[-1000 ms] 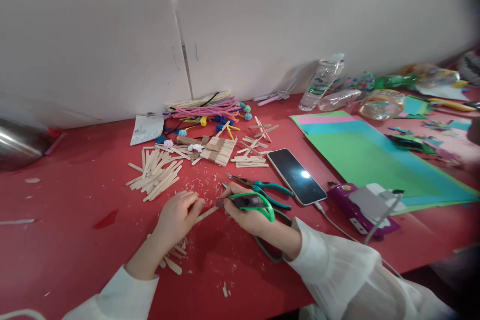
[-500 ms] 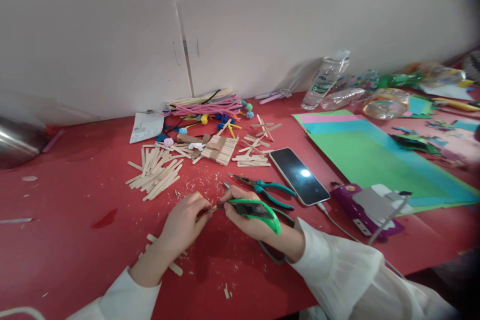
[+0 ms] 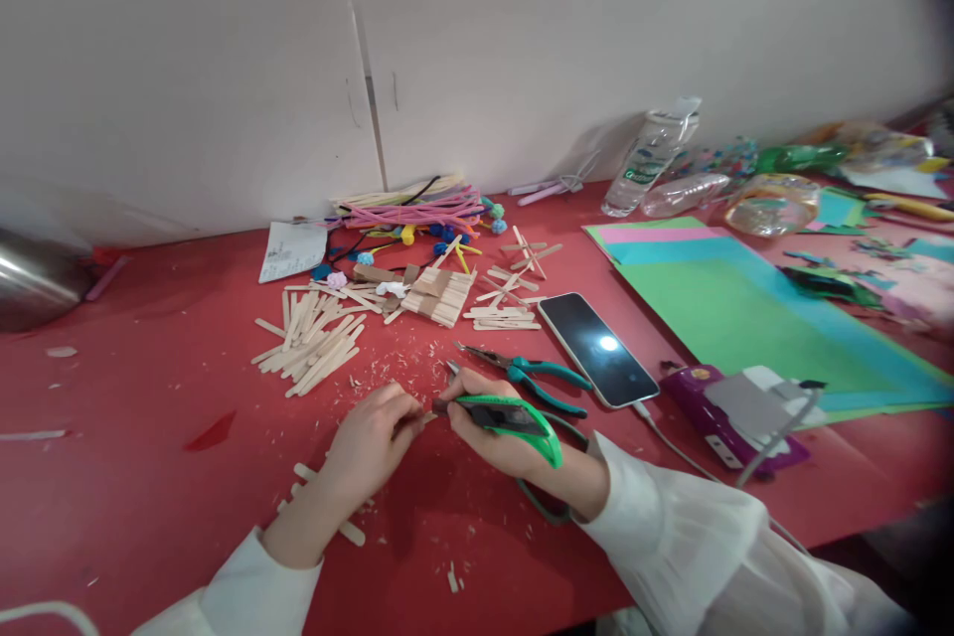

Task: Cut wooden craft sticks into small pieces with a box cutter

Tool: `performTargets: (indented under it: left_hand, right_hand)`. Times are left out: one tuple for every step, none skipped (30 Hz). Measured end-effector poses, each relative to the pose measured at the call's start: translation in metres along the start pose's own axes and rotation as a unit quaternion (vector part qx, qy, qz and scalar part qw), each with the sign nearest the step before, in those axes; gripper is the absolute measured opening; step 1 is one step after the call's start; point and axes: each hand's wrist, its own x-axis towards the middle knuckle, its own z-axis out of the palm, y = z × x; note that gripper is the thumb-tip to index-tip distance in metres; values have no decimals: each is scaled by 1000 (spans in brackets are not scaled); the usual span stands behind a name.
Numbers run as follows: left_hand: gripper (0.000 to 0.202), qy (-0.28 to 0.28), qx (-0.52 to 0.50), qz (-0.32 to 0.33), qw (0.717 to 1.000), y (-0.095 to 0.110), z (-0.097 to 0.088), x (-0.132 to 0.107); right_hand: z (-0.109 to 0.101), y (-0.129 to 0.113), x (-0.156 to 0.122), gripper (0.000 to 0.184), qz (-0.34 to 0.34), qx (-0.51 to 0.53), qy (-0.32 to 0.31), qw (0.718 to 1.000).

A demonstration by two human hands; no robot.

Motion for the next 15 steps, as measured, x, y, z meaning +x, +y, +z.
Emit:
performTargets:
  left_hand:
    - [12, 0, 0, 0, 1000, 0, 0, 0]
    - [12, 0, 1, 0, 1000, 0, 0, 0]
    - [12, 1, 1, 1, 1000, 0, 0, 0]
    - [13, 1, 2, 1, 1000, 0, 0, 0]
    - [14, 2, 2, 2, 1000, 0, 0, 0]
    - [15, 3, 3, 3, 1000, 0, 0, 0]
    - [16, 4, 3, 4, 1000, 0, 1, 0]
    - [16, 5, 2, 4, 1000, -1, 1, 0]
    - [16, 6, 2, 4, 1000, -1, 1, 0]
    - [16, 8, 1, 4, 1000, -1, 2, 0]
    - [16, 9, 1, 4, 1000, -2, 2, 0]
    - [16, 11, 0, 4, 1000, -2, 2, 0]
    - [16, 12, 0, 4, 1000, -2, 2, 0]
    - [16, 13, 0, 4, 1000, -2, 2, 0]
    - [16, 14, 1, 4, 1000, -1, 2, 0]
  right_hand:
    - [0, 0, 0, 6, 3, -2, -1, 1000]
    - [0, 0, -1, 6, 6, -4, -1, 1000]
    - [0, 1, -1, 7, 8, -7, -1, 1000]
    - [0, 1, -2, 7, 11, -10, 0, 1000]
    - [1, 1, -2, 7, 13, -14, 0, 1000]
    - [1, 1, -3, 7, 14, -18, -1, 1000]
    - [2, 1, -3, 7, 14, -23, -2, 1000]
    - [2, 1, -4, 7, 14, -28, -4, 1000]
    - [3, 1, -4, 7, 14, -33, -6, 999]
    - [3, 0, -4, 7, 13, -39, -8, 999]
    - [3, 0, -4, 8, 12, -43, -11, 999]
    - [3, 0, -4, 8, 11, -47, -13, 999]
    - [3, 0, -4, 8, 10, -49, -14, 999]
    - [3, 0, -4, 8, 10, -50, -15, 999]
    - [3, 0, -3, 8, 9, -49, -14, 999]
